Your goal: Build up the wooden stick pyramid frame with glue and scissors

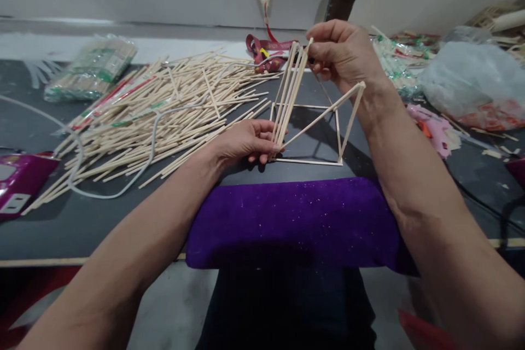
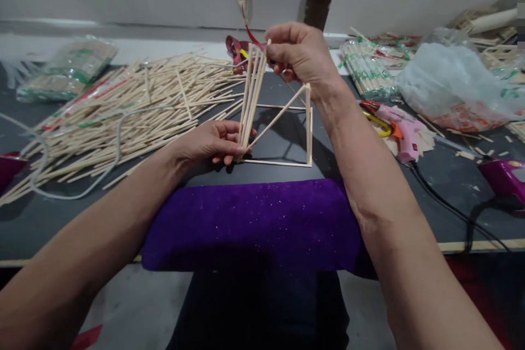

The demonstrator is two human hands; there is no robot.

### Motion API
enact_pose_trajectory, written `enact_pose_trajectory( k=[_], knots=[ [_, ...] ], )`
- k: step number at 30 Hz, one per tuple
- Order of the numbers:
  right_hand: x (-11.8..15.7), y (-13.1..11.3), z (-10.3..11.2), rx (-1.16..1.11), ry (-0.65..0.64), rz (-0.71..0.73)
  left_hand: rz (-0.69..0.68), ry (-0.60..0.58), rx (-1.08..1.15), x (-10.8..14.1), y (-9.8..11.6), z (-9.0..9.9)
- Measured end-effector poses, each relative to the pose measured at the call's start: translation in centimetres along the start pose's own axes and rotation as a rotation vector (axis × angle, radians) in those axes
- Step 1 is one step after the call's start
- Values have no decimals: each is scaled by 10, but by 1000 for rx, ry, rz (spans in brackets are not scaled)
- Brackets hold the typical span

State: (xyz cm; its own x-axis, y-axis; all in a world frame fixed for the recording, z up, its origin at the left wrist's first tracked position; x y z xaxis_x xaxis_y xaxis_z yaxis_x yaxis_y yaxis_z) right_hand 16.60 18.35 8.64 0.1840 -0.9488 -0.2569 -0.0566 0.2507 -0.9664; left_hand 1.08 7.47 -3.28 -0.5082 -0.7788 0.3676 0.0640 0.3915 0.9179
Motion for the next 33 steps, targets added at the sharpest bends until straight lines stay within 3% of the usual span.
enact_pose_trajectory(
  k=[13, 33],
  knots=[
    [-6, 3, 8, 50, 9, 27, -78, -52, -17, 0, 8, -3],
    [2, -3, 1, -28, 29, -14, -16, -29, -40, 0, 3, -2]
  ],
)
Point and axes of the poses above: each hand's wrist, its own x-axis away from the middle knuckle, its own z-axis out of the back of the hand, y = z × x, the point moved 10 cm from there along -x, towards the middle knuckle, and after that the axes turned 6 degrees about x, right-handed, at the moved point
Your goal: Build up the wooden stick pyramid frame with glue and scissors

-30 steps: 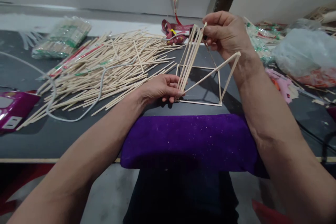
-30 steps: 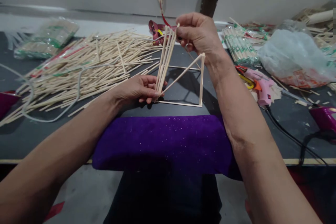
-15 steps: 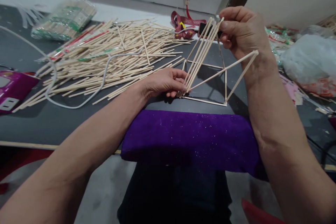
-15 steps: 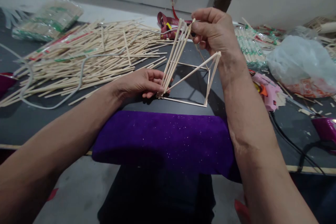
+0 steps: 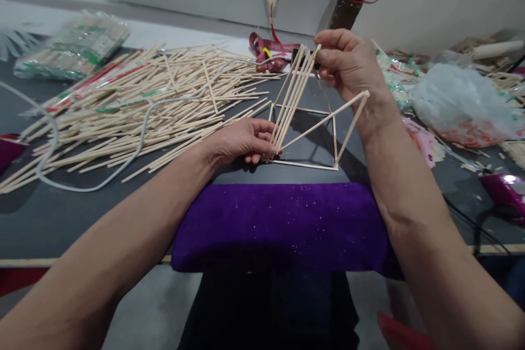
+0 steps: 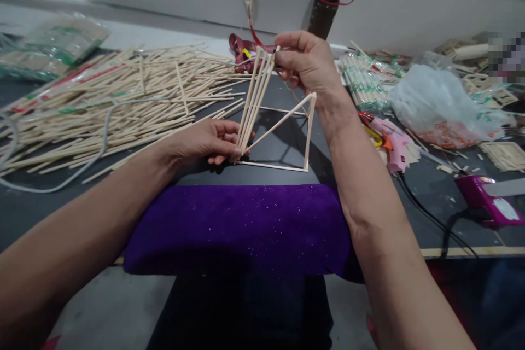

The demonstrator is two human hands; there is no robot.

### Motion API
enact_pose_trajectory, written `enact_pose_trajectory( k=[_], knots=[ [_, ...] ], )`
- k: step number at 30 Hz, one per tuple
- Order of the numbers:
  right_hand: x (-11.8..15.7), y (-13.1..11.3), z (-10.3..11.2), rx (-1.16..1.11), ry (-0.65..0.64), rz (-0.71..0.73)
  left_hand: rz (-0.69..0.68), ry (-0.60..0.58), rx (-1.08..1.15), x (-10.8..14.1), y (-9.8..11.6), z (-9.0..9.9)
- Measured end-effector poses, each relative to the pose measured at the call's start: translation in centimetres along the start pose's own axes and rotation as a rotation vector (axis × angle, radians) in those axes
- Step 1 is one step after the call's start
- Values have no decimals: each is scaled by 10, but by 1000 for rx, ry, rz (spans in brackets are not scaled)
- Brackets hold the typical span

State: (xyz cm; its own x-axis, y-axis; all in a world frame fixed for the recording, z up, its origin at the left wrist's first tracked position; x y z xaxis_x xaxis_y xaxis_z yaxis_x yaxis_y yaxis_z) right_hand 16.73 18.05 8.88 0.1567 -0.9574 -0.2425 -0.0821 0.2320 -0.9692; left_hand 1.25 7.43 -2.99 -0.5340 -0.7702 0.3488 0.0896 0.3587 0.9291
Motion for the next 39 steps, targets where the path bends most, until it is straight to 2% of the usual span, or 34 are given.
enact_pose_trajectory(
  k=[9, 19, 25, 33, 39],
  knots=[
    [0, 4, 0, 66, 5, -44, 19, 20, 2, -1, -4, 4],
    [-7, 9, 5, 148, 10, 17, 2, -6, -8, 0, -2, 0],
    [-1, 4, 2, 123, 11, -22, -19, 7, -2, -1, -2, 0],
    [0, 2, 1, 59, 8, -4, -78, 2, -11, 1, 5, 0],
    [-1, 3, 2, 100, 7, -3, -53, -21, -8, 2, 5, -4]
  ],
)
Point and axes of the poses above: each hand's wrist, its own x-axis away from the middle knuckle, its own z-axis out of the back of the hand, y = z × x, the point moved 10 cm from there along -x, towards the middle knuckle, and after that the axes turned 6 degrees about x, right-handed, at the moved point
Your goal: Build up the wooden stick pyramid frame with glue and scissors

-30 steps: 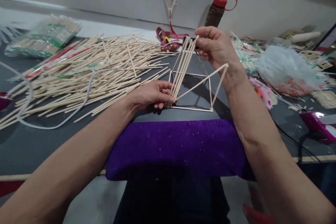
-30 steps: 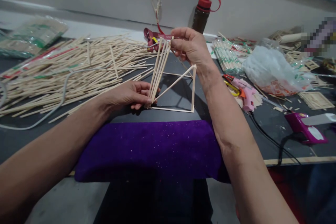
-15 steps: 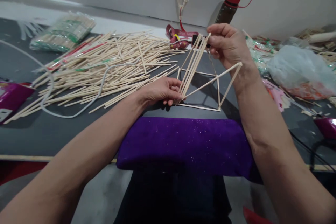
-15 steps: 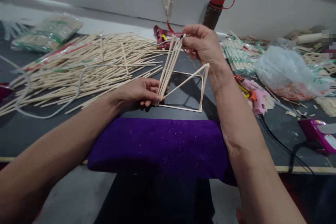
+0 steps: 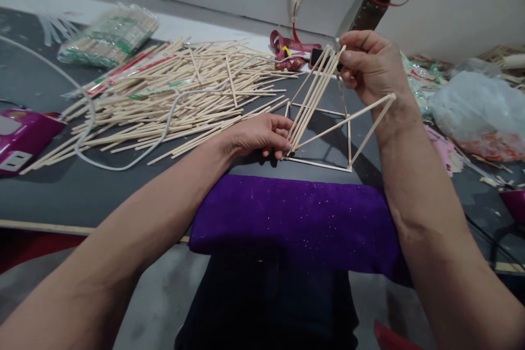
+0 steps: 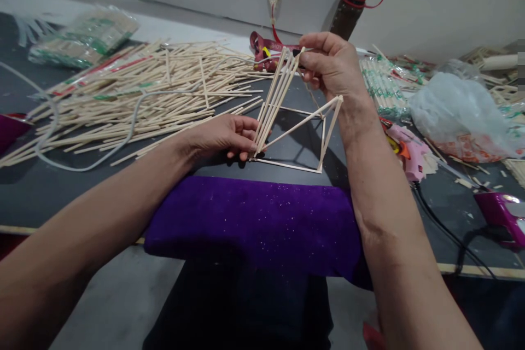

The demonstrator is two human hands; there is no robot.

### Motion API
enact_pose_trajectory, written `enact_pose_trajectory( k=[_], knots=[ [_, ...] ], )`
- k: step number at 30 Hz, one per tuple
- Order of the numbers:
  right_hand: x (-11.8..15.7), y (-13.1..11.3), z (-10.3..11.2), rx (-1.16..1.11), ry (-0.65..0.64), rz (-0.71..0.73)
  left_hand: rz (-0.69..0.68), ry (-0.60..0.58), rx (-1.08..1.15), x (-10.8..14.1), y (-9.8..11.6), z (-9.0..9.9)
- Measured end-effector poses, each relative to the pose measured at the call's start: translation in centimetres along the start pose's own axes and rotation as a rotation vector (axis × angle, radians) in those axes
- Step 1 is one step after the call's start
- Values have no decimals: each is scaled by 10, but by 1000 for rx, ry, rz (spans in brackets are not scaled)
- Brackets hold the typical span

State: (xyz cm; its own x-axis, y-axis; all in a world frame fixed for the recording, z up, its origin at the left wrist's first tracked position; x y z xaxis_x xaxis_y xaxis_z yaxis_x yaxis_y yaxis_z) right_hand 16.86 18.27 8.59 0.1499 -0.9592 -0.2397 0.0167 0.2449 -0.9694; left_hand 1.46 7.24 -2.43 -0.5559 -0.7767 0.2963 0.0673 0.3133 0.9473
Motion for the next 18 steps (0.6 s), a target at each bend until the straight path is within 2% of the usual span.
enact_pose_trajectory(
  k=[11, 18],
  knots=[
    [0, 2, 1, 6, 24, -13, 26, 22, -19, -1, -4, 3],
    [-2, 6, -4, 26, -19, -31, 67, 65, -55, 5, -3, 4]
  ],
)
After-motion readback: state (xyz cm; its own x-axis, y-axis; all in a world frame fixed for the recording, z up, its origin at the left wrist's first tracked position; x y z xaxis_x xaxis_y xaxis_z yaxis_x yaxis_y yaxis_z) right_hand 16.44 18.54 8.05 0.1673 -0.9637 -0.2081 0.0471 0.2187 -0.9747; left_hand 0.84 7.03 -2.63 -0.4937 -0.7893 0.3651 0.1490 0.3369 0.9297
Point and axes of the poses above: each hand's wrist, its own x-axis away from the middle knuckle, its own z-axis out of the back of the hand, y = z × x, the point moved 10 cm from there along -x, towards the middle knuckle, and after that the axes turned 6 degrees about x, right-handed, at the moved point
